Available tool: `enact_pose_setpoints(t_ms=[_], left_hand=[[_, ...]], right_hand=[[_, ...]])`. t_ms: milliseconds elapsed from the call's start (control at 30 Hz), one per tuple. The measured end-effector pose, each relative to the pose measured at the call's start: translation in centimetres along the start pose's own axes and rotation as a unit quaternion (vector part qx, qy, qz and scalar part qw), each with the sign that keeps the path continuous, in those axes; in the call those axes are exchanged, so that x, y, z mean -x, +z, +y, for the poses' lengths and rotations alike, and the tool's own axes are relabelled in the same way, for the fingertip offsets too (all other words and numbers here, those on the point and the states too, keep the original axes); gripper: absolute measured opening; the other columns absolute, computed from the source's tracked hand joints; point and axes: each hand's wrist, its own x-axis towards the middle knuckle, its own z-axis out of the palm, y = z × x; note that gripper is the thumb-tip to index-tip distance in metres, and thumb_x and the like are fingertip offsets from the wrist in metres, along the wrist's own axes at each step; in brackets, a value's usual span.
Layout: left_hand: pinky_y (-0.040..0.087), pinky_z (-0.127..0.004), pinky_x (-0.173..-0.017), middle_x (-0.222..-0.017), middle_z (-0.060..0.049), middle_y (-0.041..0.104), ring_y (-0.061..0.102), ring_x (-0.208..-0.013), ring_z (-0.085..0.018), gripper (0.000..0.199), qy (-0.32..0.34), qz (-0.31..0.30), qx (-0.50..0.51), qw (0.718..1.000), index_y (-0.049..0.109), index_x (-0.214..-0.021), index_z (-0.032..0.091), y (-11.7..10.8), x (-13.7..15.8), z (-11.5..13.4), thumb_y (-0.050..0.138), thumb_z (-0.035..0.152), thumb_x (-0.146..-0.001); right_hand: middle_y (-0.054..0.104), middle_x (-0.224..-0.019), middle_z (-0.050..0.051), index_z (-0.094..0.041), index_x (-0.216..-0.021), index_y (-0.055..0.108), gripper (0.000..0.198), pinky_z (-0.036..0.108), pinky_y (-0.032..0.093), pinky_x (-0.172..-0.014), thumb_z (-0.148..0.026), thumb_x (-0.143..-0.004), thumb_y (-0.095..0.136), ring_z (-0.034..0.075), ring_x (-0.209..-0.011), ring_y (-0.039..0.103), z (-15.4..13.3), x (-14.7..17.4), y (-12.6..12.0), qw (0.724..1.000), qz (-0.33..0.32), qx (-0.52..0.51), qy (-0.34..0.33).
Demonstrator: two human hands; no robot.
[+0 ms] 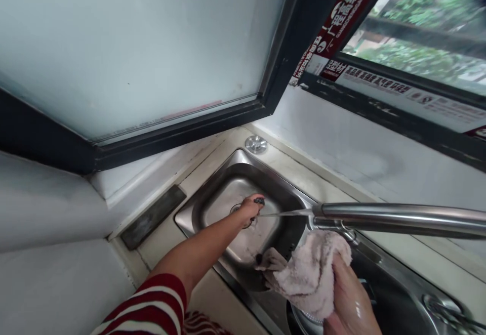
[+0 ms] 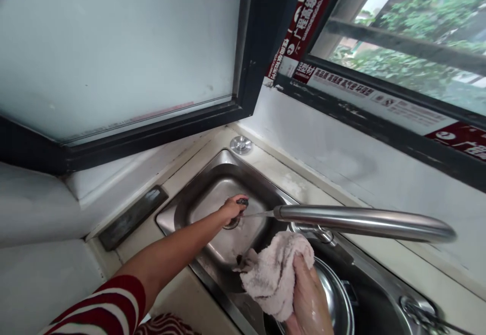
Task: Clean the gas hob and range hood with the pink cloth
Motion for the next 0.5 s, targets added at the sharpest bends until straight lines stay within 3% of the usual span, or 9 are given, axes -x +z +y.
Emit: enact_pose_setpoints(t_ms=[167, 300, 400, 500], left_hand=[[0.042, -0.019, -0.053, -0.085, 0.001, 0.066, 0.055, -0.061, -0.009, 0.040, 0.001, 0.012, -0.069, 0.998, 0.063, -0.125, 0.025, -0.7, -0.3, -1.9, 0.065, 0.024, -0.086], [0.050, -0.023, -0.076, -0.102, -0.001, 0.070, 0.063, -0.086, -0.013, 0.036, 0.020, 0.007, -0.121, 0.992, 0.068, -0.116, 0.024, 0.0, -0.7, -2.5, 0.074, 0.024, -0.081], [0.051, -0.036, -0.095, -0.119, -0.006, 0.068, 0.063, -0.107, -0.019, 0.024, 0.023, 0.013, -0.149, 0.989, 0.069, -0.108, 0.019, -0.2, -1.1, -2.9, 0.071, 0.029, -0.086], [0.046, -0.049, -0.106, -0.133, -0.009, 0.061, 0.056, -0.123, -0.025, 0.027, 0.012, 0.046, -0.158, 0.986, 0.067, -0.112, 0.018, -1.2, -1.3, -3.5, 0.066, 0.036, -0.092]], right_hand=[[0.076, -0.086, 0.004, -0.018, -0.105, 0.070, 0.046, 0.030, 0.058, -0.082, -0.049, -0.073, 0.078, 0.024, -0.090, 0.073, -0.3, -0.1, 0.7, 1.000, 0.000, -0.015, 0.003], [0.077, -0.089, 0.003, -0.018, -0.109, 0.070, 0.047, 0.032, 0.059, -0.082, -0.050, -0.075, 0.077, 0.024, -0.089, 0.073, -0.3, -0.1, 0.9, 1.000, -0.019, -0.012, 0.019], [0.077, -0.092, 0.003, -0.019, -0.111, 0.070, 0.050, 0.032, 0.059, -0.081, -0.053, -0.075, 0.078, 0.022, -0.087, 0.073, -0.3, 0.0, 1.0, 0.999, -0.019, -0.019, 0.017], [0.077, -0.093, 0.003, -0.019, -0.108, 0.070, 0.051, 0.030, 0.059, -0.080, -0.057, -0.075, 0.078, 0.021, -0.085, 0.073, -0.2, -0.4, 1.0, 0.999, -0.017, -0.035, 0.006]])
